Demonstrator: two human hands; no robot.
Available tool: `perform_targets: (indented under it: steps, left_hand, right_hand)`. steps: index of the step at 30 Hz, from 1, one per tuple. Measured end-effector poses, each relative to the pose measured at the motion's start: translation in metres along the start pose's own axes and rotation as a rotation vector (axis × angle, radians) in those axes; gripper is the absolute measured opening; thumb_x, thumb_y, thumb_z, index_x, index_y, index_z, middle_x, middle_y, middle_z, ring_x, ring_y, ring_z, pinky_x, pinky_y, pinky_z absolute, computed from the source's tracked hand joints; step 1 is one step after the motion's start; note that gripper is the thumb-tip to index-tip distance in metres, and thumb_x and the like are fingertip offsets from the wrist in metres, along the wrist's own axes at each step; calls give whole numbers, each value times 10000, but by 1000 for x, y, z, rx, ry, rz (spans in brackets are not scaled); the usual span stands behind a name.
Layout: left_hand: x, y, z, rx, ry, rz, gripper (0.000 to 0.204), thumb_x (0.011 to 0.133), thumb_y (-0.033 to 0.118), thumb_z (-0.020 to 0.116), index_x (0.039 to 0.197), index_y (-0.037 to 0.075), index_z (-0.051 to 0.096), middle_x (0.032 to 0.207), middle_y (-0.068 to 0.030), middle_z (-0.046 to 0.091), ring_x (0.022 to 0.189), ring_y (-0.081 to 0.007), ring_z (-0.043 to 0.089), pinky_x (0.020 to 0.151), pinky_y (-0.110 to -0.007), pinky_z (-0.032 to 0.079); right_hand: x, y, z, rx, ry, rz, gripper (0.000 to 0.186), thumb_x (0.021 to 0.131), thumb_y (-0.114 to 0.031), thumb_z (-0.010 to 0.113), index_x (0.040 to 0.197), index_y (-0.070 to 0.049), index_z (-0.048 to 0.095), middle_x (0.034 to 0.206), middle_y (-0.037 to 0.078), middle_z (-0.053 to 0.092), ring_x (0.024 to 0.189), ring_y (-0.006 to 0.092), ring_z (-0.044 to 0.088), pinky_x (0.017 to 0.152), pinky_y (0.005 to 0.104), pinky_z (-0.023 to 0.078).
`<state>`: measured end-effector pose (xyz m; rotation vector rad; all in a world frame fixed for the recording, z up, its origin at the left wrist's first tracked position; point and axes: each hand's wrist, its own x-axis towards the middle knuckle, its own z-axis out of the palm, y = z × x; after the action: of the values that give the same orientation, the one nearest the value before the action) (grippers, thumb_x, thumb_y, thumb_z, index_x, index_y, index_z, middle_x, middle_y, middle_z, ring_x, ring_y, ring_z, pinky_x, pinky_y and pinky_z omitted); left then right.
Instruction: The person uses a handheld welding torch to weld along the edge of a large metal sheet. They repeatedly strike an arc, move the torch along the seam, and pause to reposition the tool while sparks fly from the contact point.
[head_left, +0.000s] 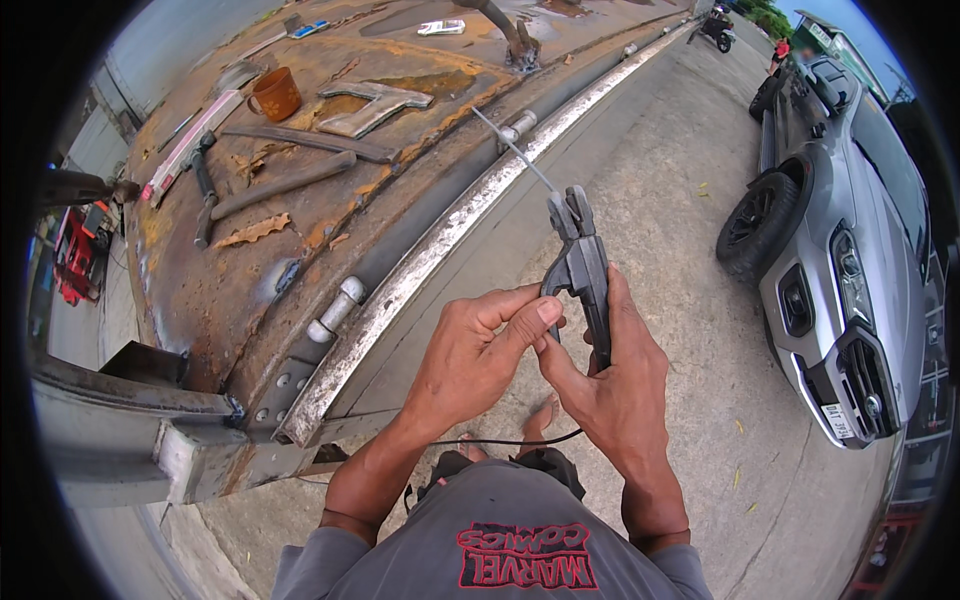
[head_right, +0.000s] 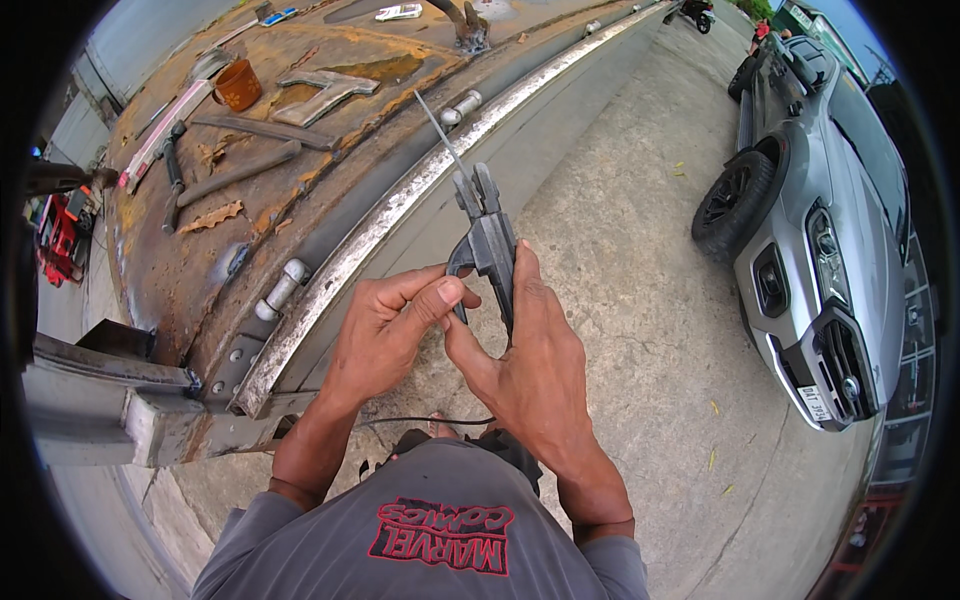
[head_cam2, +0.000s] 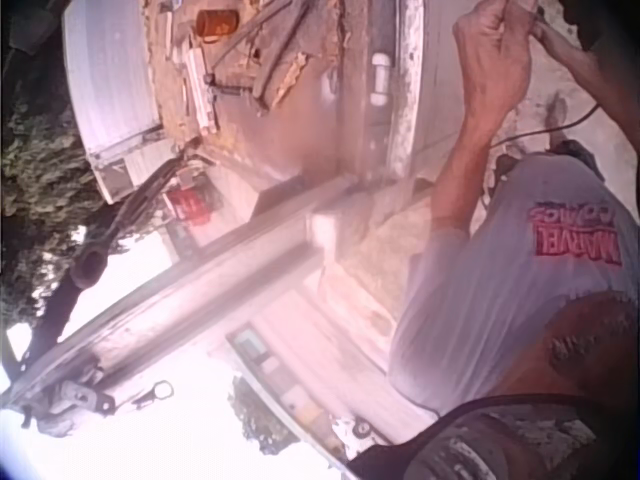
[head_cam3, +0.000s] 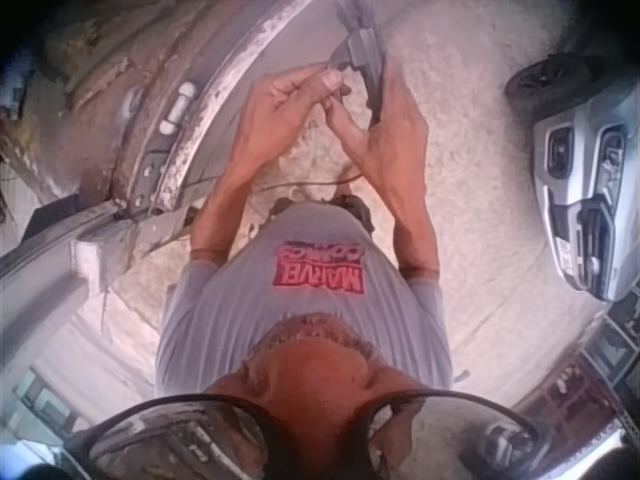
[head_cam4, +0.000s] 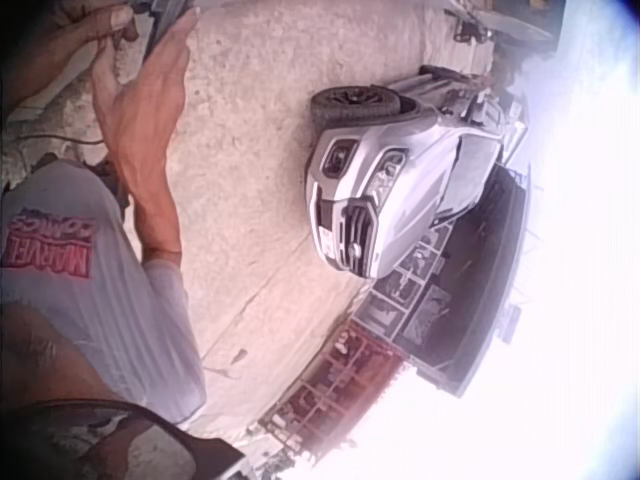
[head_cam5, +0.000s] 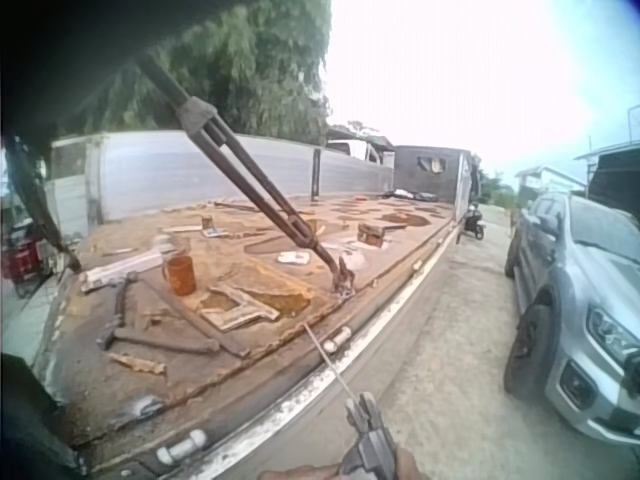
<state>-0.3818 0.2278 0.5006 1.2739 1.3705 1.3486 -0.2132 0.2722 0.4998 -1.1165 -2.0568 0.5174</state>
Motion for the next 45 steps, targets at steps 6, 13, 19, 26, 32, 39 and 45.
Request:
perform_targets:
  steps: [6, 13, 19, 26, 32, 39, 45]
  left_hand:
    - [-2, -1, 3, 10, 3, 24, 413, 1086, 344, 652, 1082, -43, 797, 933, -65, 774, 806, -102, 608, 762, -299, 518]
    - [-2, -3, -1, 1, -10, 24, 379, 1086, 320, 655, 1132, -35, 781, 895, -83, 754, 808, -116, 631, 756, -311, 518]
    - [-5, -4, 3, -34, 37, 46, 377, 1080, 308, 662, 1231, -24, 758, 821, -124, 715, 791, -154, 669, 738, -327, 511]
    - [-4, -4, 0, -61, 3, 24, 386, 1088, 315, 652, 1187, -37, 775, 941, -98, 766, 828, -117, 642, 776, -305, 522]
    - [-1, -6, -3, -2, 10, 28, 409, 1085, 337, 659, 1134, -47, 793, 975, -99, 782, 816, -106, 639, 779, -299, 532]
    - [-1, 5, 1, 19, -49, 49, 434, 1085, 355, 654, 1108, -56, 793, 947, -131, 780, 802, -136, 679, 782, -320, 547]
    - [-2, 2, 0, 38, -2, 51, 450, 1098, 356, 632, 1128, -67, 784, 1051, -158, 777, 945, -164, 700, 873, -342, 550]
  right_hand:
    - [-3, -1, -4, 8, -7, 14, 894, 834, -254, 882, 1558, 58, 459, 896, 131, 678, 676, 181, 638, 591, 336, 526]
    - [-1, -3, -4, 2, -11, -16, 883, 835, -231, 877, 1558, 55, 459, 894, 131, 672, 696, 183, 635, 613, 336, 530]
    - [-2, -9, -9, 23, -25, 19, 883, 836, -223, 880, 1556, 63, 456, 901, 133, 672, 700, 189, 634, 621, 344, 532]
    - [1, -11, -8, -15, -24, -8, 892, 837, -230, 880, 1565, 53, 450, 910, 134, 678, 706, 194, 634, 626, 341, 535]
    - [2, -17, -9, 0, -40, 43, 884, 845, -222, 872, 1572, 43, 444, 922, 130, 690, 702, 188, 631, 635, 329, 533]
    - [4, -18, -12, 67, -62, 20, 883, 874, -221, 844, 1564, 97, 394, 1085, 242, 676, 940, 345, 692, 792, 421, 566]
    - [8, -25, -20, 65, -139, 98, 902, 898, -237, 823, 1563, 139, 345, 1190, 311, 682, 1066, 450, 724, 871, 472, 585]
